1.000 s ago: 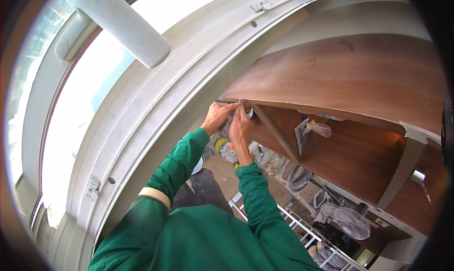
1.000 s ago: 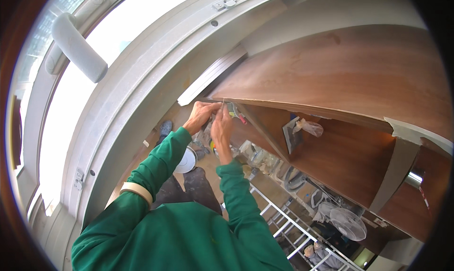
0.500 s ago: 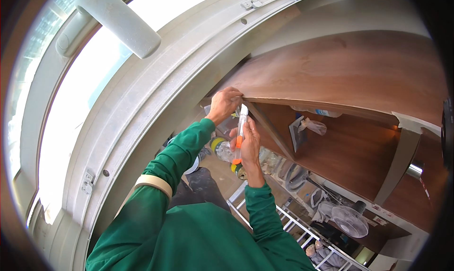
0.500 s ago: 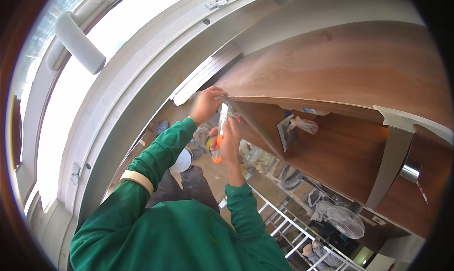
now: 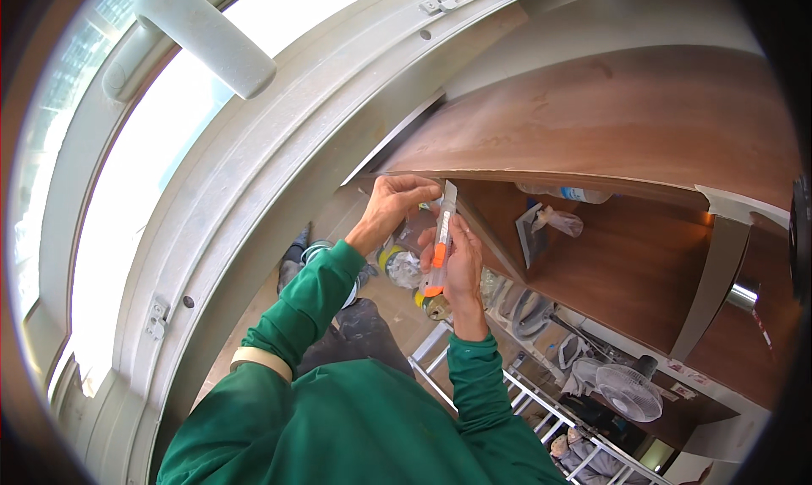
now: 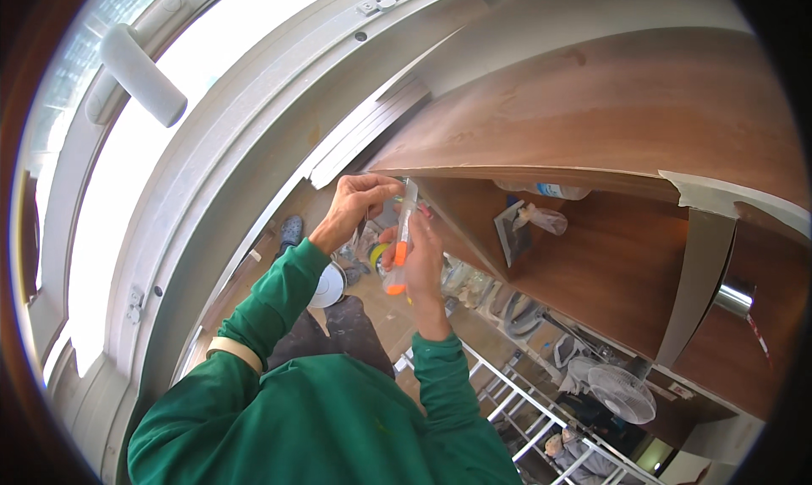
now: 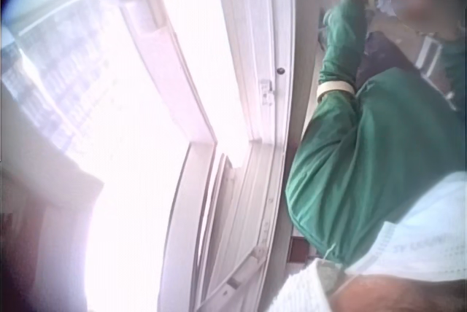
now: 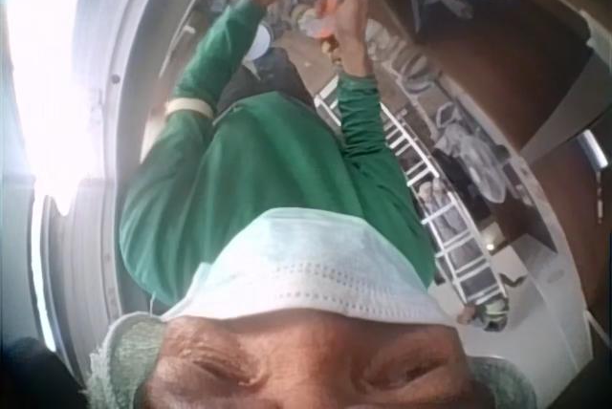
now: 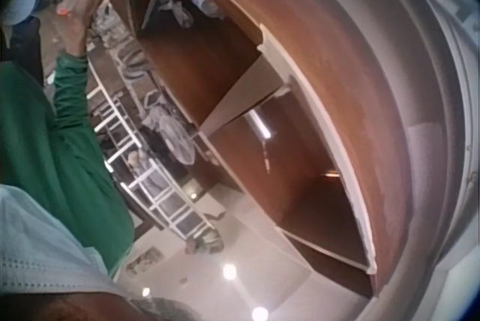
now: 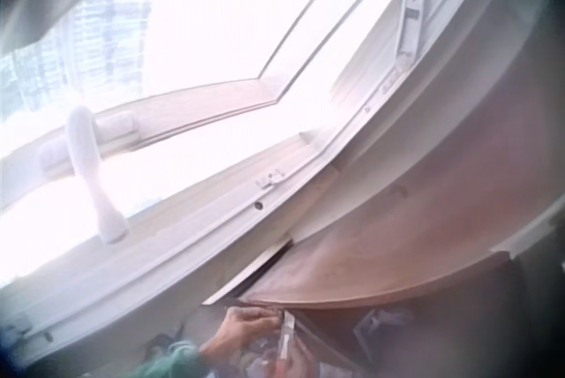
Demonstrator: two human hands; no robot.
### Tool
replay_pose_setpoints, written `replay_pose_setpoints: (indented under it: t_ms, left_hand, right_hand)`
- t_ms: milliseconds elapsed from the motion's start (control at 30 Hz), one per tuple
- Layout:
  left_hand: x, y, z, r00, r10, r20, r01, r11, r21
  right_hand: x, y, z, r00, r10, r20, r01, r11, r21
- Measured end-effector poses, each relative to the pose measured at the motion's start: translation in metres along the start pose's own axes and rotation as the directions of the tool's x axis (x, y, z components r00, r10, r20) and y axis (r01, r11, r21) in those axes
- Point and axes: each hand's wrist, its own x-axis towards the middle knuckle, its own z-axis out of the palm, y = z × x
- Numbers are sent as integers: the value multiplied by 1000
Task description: The person trims the edge of a wooden cabinet using a utility knife, then walks through the room to pick up a small wooden block and a piece of wood. The person continues to handle the wood pieces while moving around the construction site.
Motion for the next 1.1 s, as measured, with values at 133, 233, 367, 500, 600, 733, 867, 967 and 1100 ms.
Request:
replay_pose_setpoints:
  t_ms: [133, 233, 367, 500, 600, 733, 867, 967, 1100]
  left_hand:
    - [-7, 9, 9, 1000, -15, 7, 14, 994, 107]
    - [-5, 13, 3, 1000, 15, -22, -14, 1000, 27]
    - [6, 16, -11, 983, 75, -169, -71, 997, 26]
    - [15, 5, 0, 938, 299, -174, -223, 907, 356]
    - [19, 13, 24, 929, 369, -26, -325, 847, 421]
    - [30, 11, 50, 813, 582, 4, -512, 713, 480]
    - [30, 6, 59, 773, 631, -55, -527, 690, 496]
    - [30, 14, 57, 784, 620, -40, -529, 699, 481]
    - [35, 16, 49, 789, 615, 18, -546, 687, 479]
  right_hand:
    - [-2, 1, 0, 999, 30, 29, -28, 998, -56]
    - [-8, 3, -4, 997, 43, 57, -40, 997, -67]
    - [-18, -6, -8, 999, 27, -26, -28, 999, -39]
    - [-18, -27, -4, 995, -87, -58, 86, 996, -10]
    - [-21, -47, 7, 986, -150, -75, 150, 989, -3]
    - [-34, -58, 11, 977, -195, -83, 192, 980, -43]
    - [-40, -64, 11, 975, -190, -118, 185, 981, -51]
    - [-40, -71, 17, 969, -217, -116, 214, 976, -40]
    - [-31, -77, 18, 971, -201, -127, 196, 979, -53]
